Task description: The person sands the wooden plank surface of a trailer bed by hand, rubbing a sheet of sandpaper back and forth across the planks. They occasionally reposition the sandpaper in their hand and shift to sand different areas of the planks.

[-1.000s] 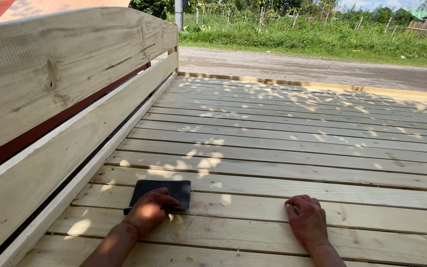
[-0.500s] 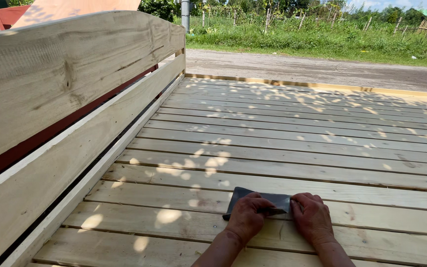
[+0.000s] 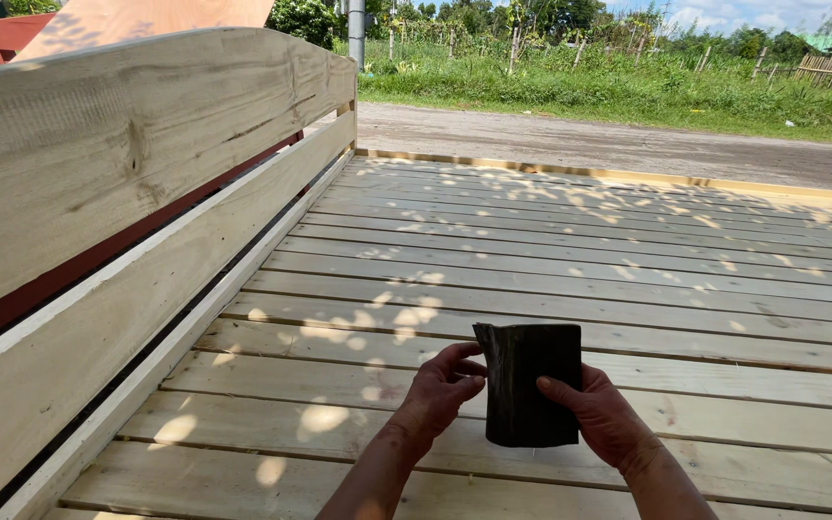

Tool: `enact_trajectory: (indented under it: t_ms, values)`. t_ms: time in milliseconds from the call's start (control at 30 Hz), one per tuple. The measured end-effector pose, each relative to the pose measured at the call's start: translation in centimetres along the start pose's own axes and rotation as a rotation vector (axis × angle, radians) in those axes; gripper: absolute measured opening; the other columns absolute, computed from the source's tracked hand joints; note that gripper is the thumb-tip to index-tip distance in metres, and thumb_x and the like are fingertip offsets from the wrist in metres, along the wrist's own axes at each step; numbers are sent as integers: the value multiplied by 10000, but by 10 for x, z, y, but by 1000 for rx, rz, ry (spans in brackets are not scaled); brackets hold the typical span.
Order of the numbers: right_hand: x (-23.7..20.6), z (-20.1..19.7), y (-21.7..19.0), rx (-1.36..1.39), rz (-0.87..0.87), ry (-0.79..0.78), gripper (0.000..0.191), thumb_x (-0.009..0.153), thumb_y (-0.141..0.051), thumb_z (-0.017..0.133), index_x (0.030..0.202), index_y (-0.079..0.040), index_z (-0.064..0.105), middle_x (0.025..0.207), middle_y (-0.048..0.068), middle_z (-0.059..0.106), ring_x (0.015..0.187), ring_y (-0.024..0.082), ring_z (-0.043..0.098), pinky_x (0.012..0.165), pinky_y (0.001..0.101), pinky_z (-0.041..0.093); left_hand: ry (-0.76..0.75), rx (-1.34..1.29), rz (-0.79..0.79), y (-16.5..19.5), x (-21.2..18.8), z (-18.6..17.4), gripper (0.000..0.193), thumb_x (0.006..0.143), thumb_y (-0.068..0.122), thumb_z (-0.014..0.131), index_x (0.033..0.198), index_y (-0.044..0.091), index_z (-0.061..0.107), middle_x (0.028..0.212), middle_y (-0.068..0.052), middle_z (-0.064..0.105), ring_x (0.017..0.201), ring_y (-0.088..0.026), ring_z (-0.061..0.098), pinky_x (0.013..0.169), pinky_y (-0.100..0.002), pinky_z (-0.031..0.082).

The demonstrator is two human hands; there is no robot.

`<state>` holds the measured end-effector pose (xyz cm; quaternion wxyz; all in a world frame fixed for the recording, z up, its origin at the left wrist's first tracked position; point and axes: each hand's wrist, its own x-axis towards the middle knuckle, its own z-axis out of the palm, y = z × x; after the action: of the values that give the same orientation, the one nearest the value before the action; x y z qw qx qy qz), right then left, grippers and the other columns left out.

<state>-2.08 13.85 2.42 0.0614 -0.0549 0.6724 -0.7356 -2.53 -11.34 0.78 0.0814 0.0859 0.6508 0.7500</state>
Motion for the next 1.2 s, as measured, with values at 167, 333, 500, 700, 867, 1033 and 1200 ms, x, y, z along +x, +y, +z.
enact_trajectory:
  t_ms: [167, 333, 500, 700, 867, 1033, 1200]
  values:
    - [-18, 20, -28, -1184, -506, 416, 278, 929, -167, 666, 1185, -218, 761, 1071, -9, 737, 980, 229, 694, 832, 358, 560, -159, 994, 220, -6, -42, 29, 674, 943, 421, 614, 1534, 167, 412, 1621, -78, 381, 1499, -272, 325, 1229, -432, 276]
    - [-32, 51, -5, -1555, -345, 205, 410, 875, -123, 616, 1231, -292, 728, 1024, -11, 693, 1041, 247, 664, 889, 410, 554, -373, 1435, 7, 3, -64, 25, 782, 962, 616, 339, 1648, 280, 171, 1735, -32, 57, 1595, -253, -12, 1269, -473, -12]
    - [-29, 52, 0, -1521, -127, 97, 267, 934, -315, 659, 1190, -275, 726, 1054, -16, 678, 1095, 232, 646, 928, 406, 551, -52, 1543, -109, 16, -75, -70, 736, 1011, 592, 381, 1620, 226, 190, 1717, -25, 101, 1585, -229, 60, 1270, -444, 60]
    - [-16, 78, -13, -1309, -160, -81, 273, 865, -230, 742, 1137, -211, 727, 1110, -8, 716, 1079, 271, 664, 934, 410, 537, 212, 1411, 49, -12, -65, -97, 576, 993, 466, 495, 1488, 176, 451, 1635, -64, 330, 1504, -247, 270, 1222, -437, 188]
    - [-8, 109, -17, -1223, -282, -247, 180, 866, -207, 731, 1044, -184, 741, 1033, 6, 727, 1047, 260, 684, 913, 384, 546, 483, 923, 262, -33, -57, -106, 357, 942, 324, 601, 1213, 116, 708, 1380, -61, 653, 1323, -279, 543, 1113, -364, 440]
    - [16, 168, -3, -1238, -351, -321, 165, 878, -166, 716, 1035, -183, 763, 1055, 27, 689, 1044, 291, 661, 901, 410, 531, 623, 656, 416, -38, -49, -118, 289, 978, 260, 571, 1101, 55, 734, 1203, -100, 732, 1134, -293, 688, 1005, -351, 535]
    - [25, 137, -2, -1299, -286, -331, 145, 838, -156, 756, 976, -188, 790, 1017, 11, 711, 1034, 268, 671, 909, 387, 542, 723, 477, 314, -36, -46, -123, 315, 985, 245, 530, 1054, 27, 746, 1198, -94, 718, 1111, -279, 683, 988, -354, 521]
